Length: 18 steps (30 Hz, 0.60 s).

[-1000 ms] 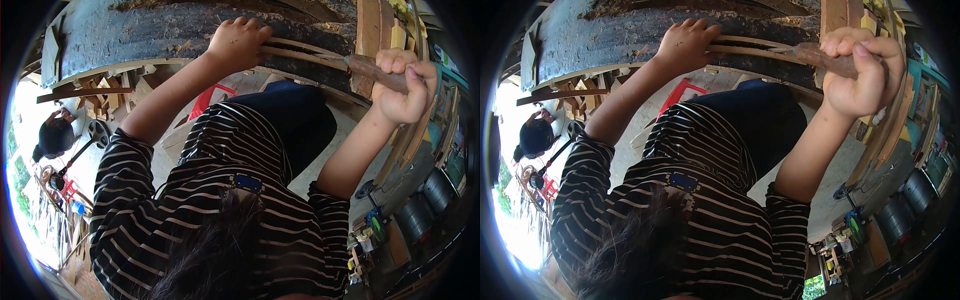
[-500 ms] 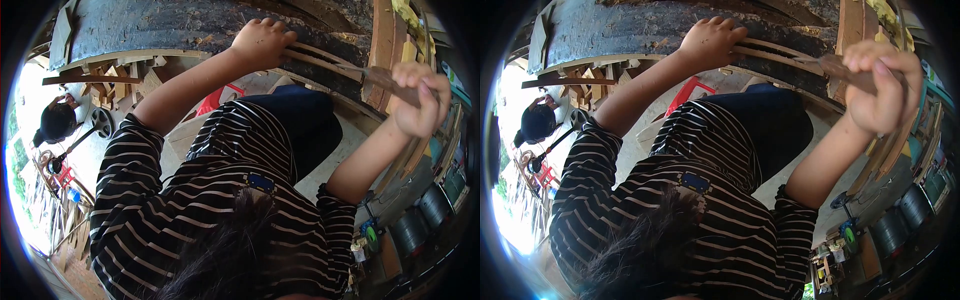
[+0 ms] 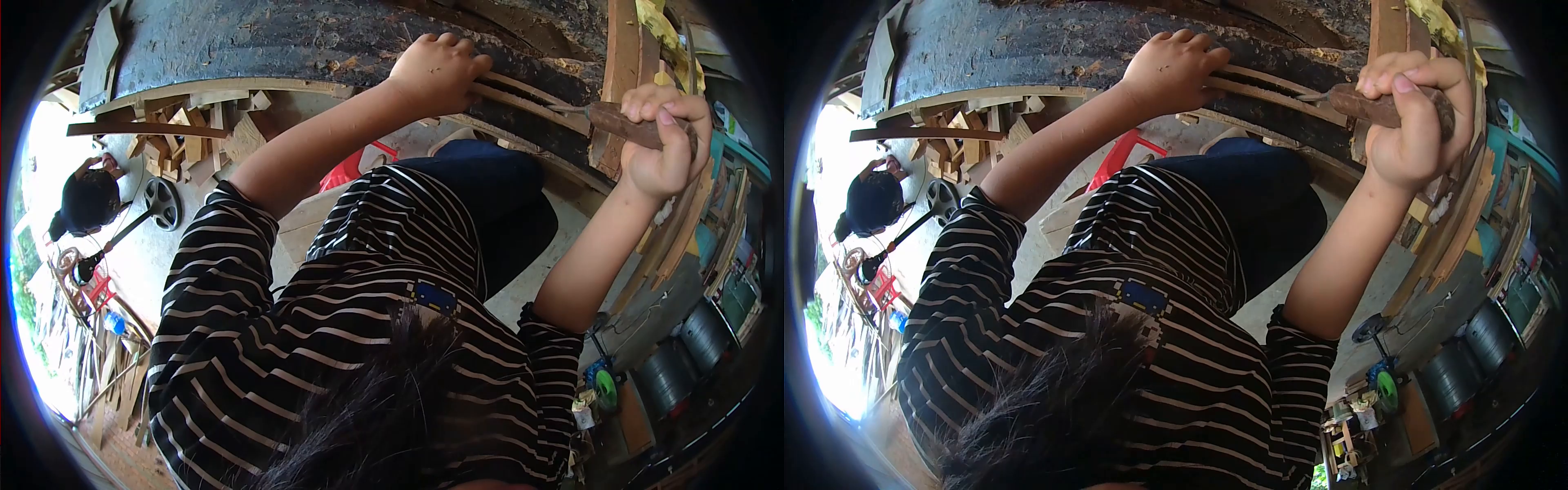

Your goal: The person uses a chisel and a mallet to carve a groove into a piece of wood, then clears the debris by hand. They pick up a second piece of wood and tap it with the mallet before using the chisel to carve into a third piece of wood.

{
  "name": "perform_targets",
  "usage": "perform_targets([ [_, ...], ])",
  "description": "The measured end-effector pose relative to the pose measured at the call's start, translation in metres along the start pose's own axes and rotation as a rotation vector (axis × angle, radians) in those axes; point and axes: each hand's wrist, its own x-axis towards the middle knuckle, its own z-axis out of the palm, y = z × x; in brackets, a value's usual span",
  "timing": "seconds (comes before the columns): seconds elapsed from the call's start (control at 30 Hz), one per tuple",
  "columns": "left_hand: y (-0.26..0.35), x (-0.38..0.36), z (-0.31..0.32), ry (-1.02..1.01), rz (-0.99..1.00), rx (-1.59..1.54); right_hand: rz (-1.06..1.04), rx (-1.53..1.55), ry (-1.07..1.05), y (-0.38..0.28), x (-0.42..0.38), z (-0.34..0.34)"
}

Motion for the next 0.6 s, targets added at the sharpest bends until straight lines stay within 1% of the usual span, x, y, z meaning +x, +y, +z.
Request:
perform_targets([
  [0.13,0.0,0.0,-0.002,-0.013,-0.003,-0.014,-0.019,-0.029,0.006,-0.002,-0.006,-0.003],
  [0.23,0.001,-0.001,-0.002,0.037,-0.002,0.002,-0.022,0.047,-0.015,-0.003,-0.008,-0.012],
  [0.33,0.002,0.003,-0.001,0.008,-0.014,0.001,-0.003,0.112,-0.019,0.001,-0.004,-0.023],
  [0.4,0.003,0.005,-0.001,0.001,-0.029,0.01,-0.002,0.197,-0.065,0.007,0.002,-0.029],
  [0.53,0.007,0.005,-0.003,-0.004,-0.05,0.027,-0.023,0.236,-0.045,0.017,0.014,-0.033],
  [0.57,0.006,0.006,-0.002,0.002,-0.06,0.03,0.061,0.251,-0.078,0.019,0.01,-0.044],
  [0.6,0.004,0.006,0.001,0.049,-0.049,0.02,0.03,0.203,-0.057,0.018,0.009,-0.043],
])
